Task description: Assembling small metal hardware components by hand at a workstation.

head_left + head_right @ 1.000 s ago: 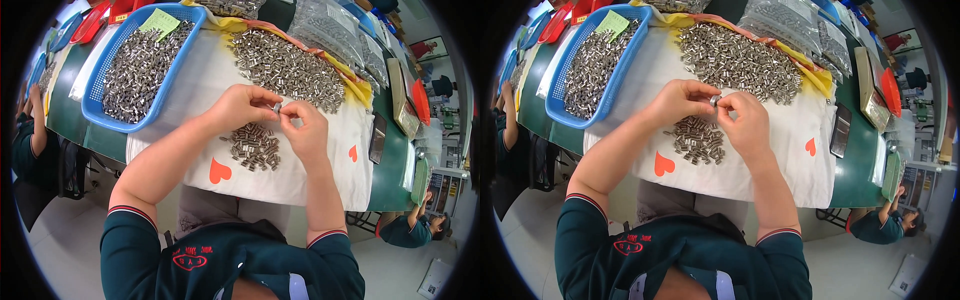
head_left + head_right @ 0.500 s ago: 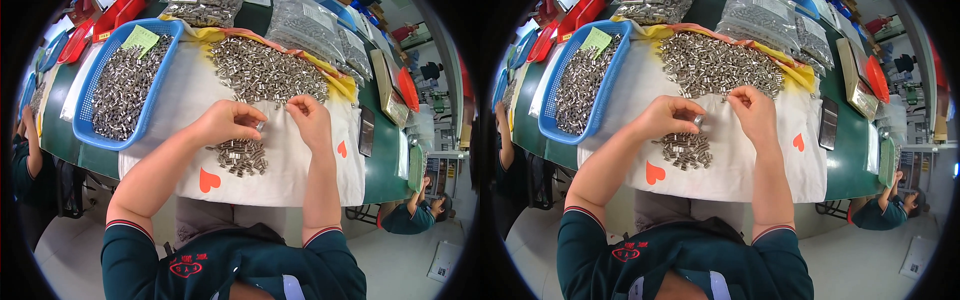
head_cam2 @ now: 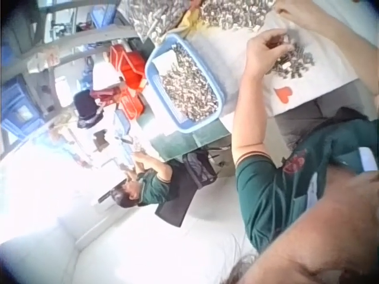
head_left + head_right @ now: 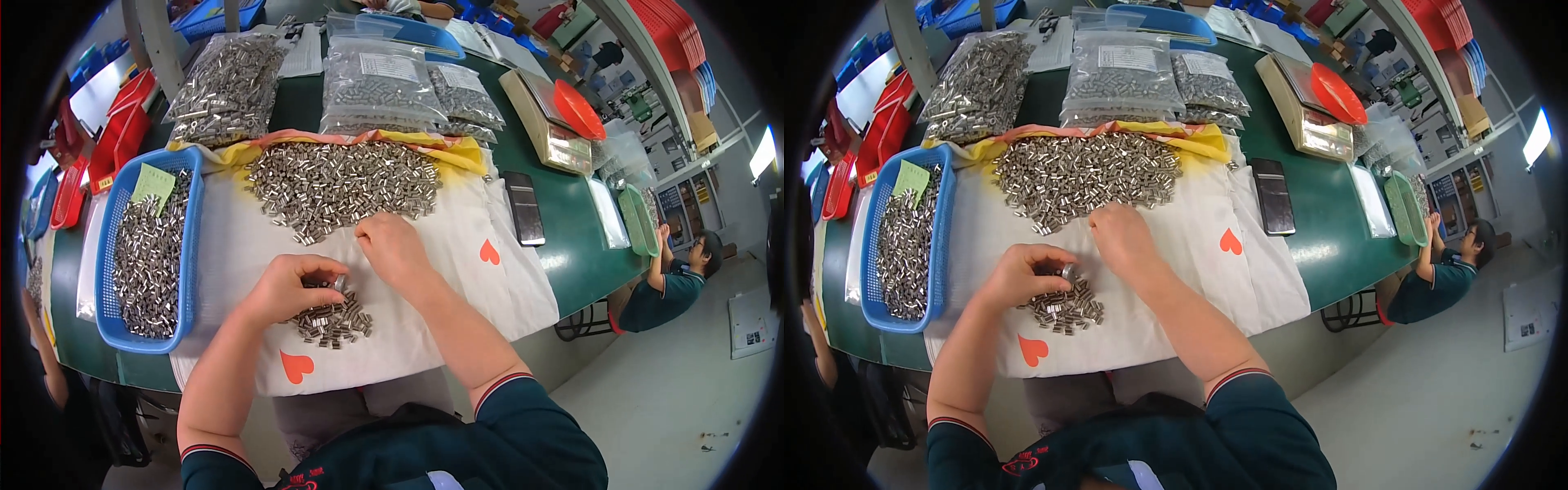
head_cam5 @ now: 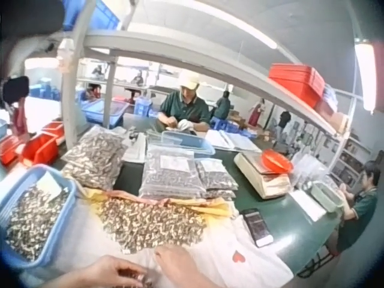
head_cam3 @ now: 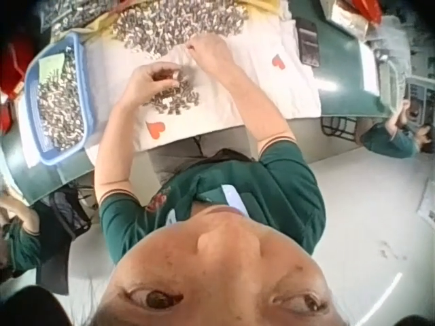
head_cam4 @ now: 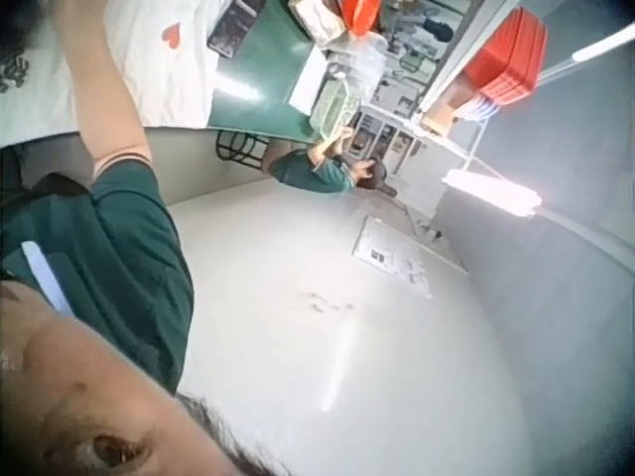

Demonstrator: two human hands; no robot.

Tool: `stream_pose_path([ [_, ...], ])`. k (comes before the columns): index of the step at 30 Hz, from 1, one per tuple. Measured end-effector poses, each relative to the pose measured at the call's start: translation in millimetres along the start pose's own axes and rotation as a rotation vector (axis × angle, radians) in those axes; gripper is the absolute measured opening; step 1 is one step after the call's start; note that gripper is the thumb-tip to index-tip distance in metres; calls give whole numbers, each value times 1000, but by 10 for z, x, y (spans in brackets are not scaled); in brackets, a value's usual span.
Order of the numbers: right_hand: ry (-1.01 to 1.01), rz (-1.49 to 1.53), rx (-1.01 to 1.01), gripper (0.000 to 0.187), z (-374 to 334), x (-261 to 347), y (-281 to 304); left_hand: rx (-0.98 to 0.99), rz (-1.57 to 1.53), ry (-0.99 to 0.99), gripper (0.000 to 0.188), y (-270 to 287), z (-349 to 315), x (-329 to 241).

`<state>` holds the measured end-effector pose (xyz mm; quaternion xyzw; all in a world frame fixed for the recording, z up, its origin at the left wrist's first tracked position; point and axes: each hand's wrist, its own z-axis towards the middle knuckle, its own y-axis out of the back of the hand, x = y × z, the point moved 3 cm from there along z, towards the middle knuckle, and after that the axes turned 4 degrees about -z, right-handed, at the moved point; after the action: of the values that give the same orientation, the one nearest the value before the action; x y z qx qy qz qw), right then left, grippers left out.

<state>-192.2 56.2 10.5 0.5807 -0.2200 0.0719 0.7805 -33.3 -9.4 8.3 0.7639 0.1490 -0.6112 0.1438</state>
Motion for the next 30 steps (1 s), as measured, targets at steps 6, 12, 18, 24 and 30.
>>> stream_pose_path([
  [6,-32,243,1,6,5,162,124,-120,-303,-44,32,84,69,144],
  [12,0,748,127,8,-44,234,84,-192,-462,-143,32,160,88,188],
  [18,-30,734,148,8,-42,243,67,-163,-448,-137,33,158,86,188],
  [24,169,369,-95,9,-91,360,84,-197,-409,-128,33,152,103,213],
  [30,135,448,-34,9,-115,312,121,-190,-387,-102,33,142,79,213],
])
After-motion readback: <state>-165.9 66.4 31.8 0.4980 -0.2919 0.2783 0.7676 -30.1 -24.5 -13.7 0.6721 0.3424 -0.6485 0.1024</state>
